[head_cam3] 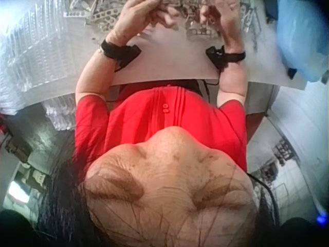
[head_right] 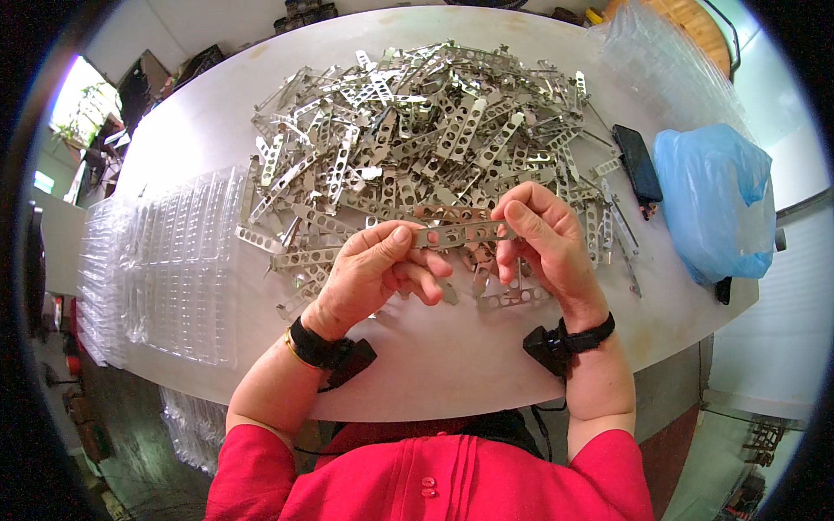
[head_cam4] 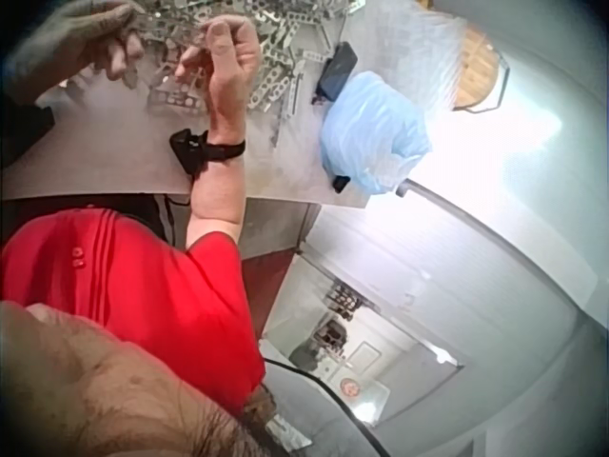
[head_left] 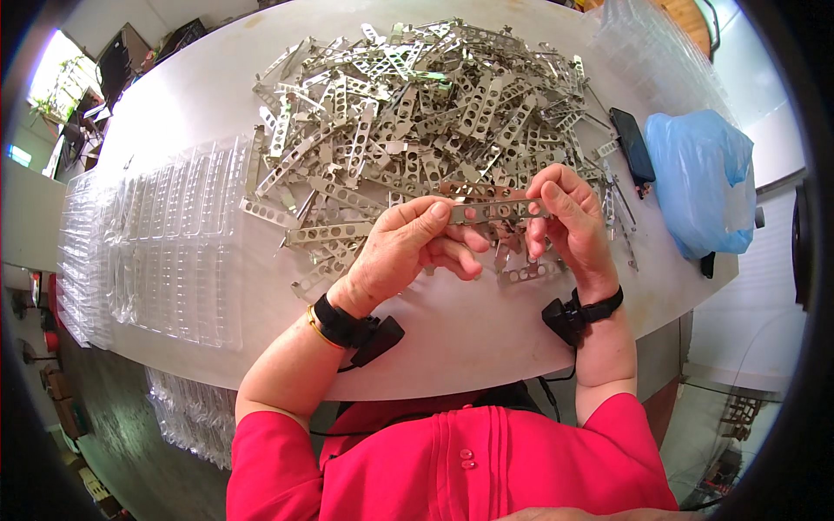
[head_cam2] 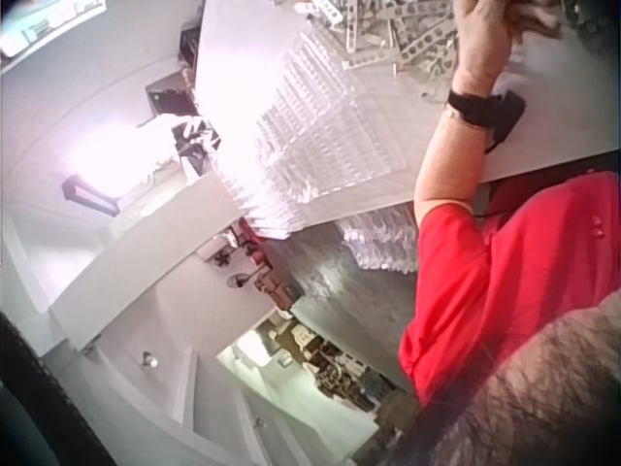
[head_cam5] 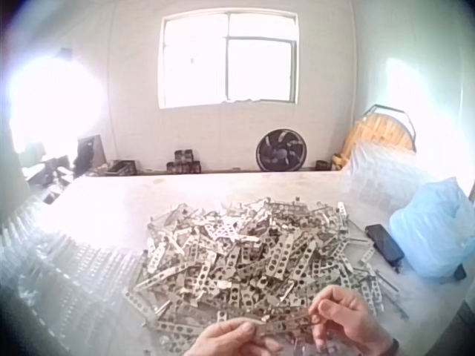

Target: Sorting small metal components and placing them into a plastic bag.

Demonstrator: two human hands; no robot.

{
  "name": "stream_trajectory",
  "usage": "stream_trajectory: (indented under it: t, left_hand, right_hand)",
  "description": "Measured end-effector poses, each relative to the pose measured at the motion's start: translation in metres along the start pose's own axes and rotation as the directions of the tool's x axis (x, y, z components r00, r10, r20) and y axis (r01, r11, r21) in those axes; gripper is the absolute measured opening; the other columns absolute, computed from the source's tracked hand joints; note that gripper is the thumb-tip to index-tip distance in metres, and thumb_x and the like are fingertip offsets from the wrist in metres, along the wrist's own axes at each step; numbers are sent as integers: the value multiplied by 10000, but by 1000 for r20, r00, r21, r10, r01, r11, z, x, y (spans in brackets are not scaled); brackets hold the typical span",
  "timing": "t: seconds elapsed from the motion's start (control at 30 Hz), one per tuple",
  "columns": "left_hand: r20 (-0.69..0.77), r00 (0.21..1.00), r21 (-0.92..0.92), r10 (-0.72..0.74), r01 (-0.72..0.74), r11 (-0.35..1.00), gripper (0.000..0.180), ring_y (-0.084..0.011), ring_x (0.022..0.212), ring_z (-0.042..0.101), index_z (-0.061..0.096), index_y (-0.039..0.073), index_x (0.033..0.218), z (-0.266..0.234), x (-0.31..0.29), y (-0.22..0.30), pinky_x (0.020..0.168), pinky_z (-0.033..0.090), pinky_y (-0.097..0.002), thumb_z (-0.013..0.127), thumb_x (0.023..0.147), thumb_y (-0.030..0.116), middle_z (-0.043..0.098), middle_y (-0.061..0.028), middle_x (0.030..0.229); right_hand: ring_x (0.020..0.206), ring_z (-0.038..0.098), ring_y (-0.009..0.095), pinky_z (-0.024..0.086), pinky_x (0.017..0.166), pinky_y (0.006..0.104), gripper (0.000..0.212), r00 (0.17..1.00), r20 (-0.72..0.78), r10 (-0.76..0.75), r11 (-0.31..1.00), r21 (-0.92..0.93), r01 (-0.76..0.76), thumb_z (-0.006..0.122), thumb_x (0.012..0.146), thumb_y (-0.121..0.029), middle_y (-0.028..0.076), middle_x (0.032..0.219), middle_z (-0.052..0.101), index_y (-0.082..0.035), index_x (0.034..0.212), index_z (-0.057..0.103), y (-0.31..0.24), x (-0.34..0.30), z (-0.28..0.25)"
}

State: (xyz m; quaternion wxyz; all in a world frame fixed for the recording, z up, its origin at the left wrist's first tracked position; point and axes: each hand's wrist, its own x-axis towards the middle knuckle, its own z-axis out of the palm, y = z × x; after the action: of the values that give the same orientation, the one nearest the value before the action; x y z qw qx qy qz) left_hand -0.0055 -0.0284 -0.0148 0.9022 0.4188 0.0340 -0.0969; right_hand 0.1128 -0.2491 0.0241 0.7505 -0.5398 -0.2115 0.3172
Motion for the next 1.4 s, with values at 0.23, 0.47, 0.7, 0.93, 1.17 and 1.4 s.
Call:
stream_trajectory:
  t: [0.23, 0.47, 0.7, 0.93, 1.17, 1.4]
  left_hand:
    - [47, 998, -98, 33, -28, 995, 406, -308, 835, 714, 508, -27, 1313, -3, 1, -1, 748, 598, -391, 356, 1090, 275, 675, -262, 1078]
    - [76, 996, -39, 36, -33, 999, 383, -253, 755, 720, 528, 8, 1301, -4, 1, 0, 652, 562, -295, 351, 1093, 277, 701, -203, 1009]
    - [117, 988, -57, 99, -93, 994, 308, -226, 874, 706, 518, 32, 1298, -5, 1, 2, 790, 585, -361, 413, 1079, 223, 678, -169, 1074]
    - [6, 992, -33, 124, -123, 992, 333, -244, 949, 699, 482, 4, 1336, 1, 0, 2, 881, 567, -418, 486, 1028, 128, 650, -177, 1185]
    - [5, 992, -27, 122, -122, 992, 308, -243, 949, 707, 469, -9, 1306, 3, 0, 2, 843, 593, -391, 509, 1010, 65, 647, -158, 1145]
    - [-32, 986, 154, 165, -158, 975, 221, -236, 859, 725, 518, -12, 1210, 9, -2, 13, 748, 614, -336, 516, 1000, 58, 665, -160, 1075]
  right_hand:
    - [555, 612, 94, 506, 456, 250, 228, 1000, -19, -7, 999, -36, 7, 595, 1008, -257, 16, 758, 587, -30, 983, 593, 0, -1, 0]
    - [610, 606, 73, 500, 471, 233, 238, 999, -6, -45, 999, -25, 45, 621, 994, -266, 11, 760, 594, -30, 990, 596, 3, 0, -3]
    - [661, 588, 71, 495, 545, 221, 239, 997, 35, -73, 996, -48, 75, 720, 928, -240, 9, 792, 600, -34, 980, 611, 3, 1, -7]
    - [755, 599, 78, 502, 663, 235, 133, 987, 43, -154, 966, -204, 160, 695, 912, -99, 17, 892, 615, -36, 1002, 620, 3, 0, -2]
    - [779, 595, 73, 494, 691, 233, 156, 996, -13, -88, 946, -314, 80, 660, 921, -80, 15, 924, 616, -25, 1060, 616, -4, -3, 7]
    - [771, 585, 46, 481, 669, 205, 107, 999, 29, -16, 918, -396, 26, 655, 944, -92, -9, 882, 633, -33, 1030, 632, -4, -3, 9]
